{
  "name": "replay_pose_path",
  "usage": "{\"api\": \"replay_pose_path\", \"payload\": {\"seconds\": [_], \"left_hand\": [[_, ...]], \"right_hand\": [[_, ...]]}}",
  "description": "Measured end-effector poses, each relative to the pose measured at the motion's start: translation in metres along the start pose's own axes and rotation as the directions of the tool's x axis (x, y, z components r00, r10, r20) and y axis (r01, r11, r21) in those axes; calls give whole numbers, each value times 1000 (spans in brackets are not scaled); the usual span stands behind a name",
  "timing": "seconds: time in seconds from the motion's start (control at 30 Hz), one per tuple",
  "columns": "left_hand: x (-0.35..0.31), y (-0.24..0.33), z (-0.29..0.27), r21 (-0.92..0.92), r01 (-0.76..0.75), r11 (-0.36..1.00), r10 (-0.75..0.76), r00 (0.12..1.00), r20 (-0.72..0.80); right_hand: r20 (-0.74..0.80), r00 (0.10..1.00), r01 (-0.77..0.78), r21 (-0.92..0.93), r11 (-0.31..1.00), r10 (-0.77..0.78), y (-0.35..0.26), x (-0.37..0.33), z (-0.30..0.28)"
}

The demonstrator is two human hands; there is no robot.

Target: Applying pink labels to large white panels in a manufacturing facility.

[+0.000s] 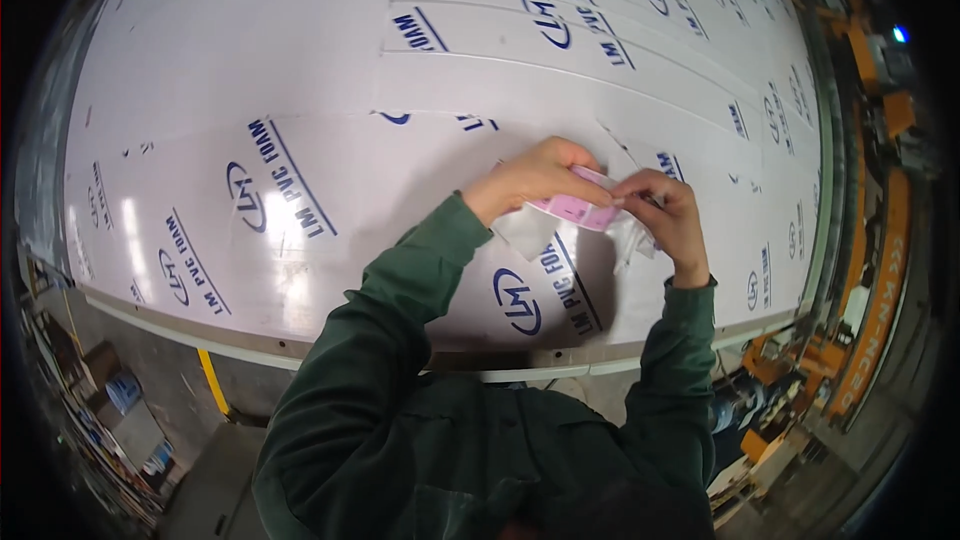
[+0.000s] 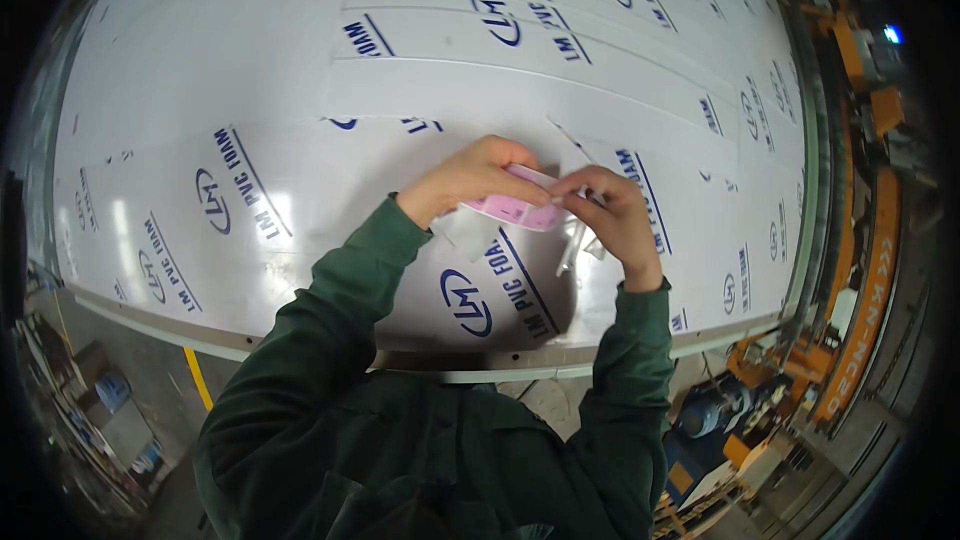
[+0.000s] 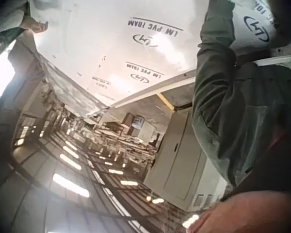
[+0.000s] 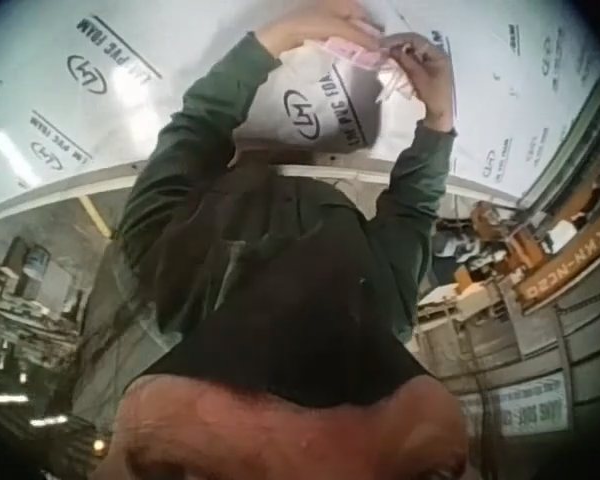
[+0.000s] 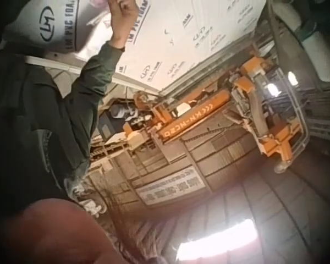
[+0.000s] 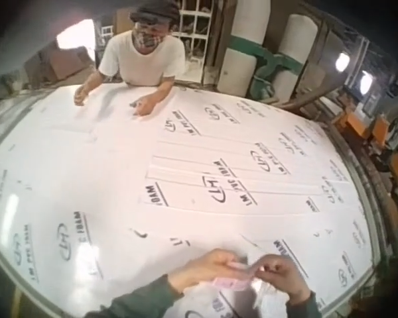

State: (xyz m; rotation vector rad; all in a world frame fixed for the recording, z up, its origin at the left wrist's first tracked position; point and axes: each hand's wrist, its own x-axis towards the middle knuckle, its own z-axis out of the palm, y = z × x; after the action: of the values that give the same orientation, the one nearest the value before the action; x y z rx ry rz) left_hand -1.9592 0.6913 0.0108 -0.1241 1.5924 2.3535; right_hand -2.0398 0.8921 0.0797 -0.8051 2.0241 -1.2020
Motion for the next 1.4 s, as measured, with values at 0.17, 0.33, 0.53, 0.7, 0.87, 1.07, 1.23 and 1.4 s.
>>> {"api": "replay_pose_path", "payload": {"seconds": [0.17, 0.33, 0.53, 0.7, 0.87, 1.07, 1.23, 1.4], "left_hand": [[0, -2, -3, -20, 35, 999, -34, 998, 46], [0, -6, -1, 490, 32, 871, -216, 921, 325], [4, -5, 2, 590, -24, 807, -268, 875, 403], [3, -9, 1, 614, -114, 781, -202, 885, 421], [3, -15, -3, 569, -121, 813, -160, 894, 419], [4, -9, -6, 590, -104, 801, -179, 898, 402], [4, -8, -5, 598, -83, 797, -199, 899, 390], [3, -11, -6, 574, -81, 815, -176, 909, 378]], "right_hand": [[-41, 997, 65, -79, 995, -68, -9, -2, -41], [-209, 977, -166, -618, 768, 43, -68, -1, -134], [178, 984, 111, -703, 702, 23, -70, 85, -93], [390, 921, 219, -570, 792, 26, -27, 179, -2], [308, 951, 187, -638, 746, 25, 2, 204, 33], [108, 993, 32, -631, 775, 48, 11, 200, 22], [237, 968, 205, -556, 806, -82, 11, 198, 26], [252, 946, 315, -564, 764, -204, 10, 191, 29]]}}
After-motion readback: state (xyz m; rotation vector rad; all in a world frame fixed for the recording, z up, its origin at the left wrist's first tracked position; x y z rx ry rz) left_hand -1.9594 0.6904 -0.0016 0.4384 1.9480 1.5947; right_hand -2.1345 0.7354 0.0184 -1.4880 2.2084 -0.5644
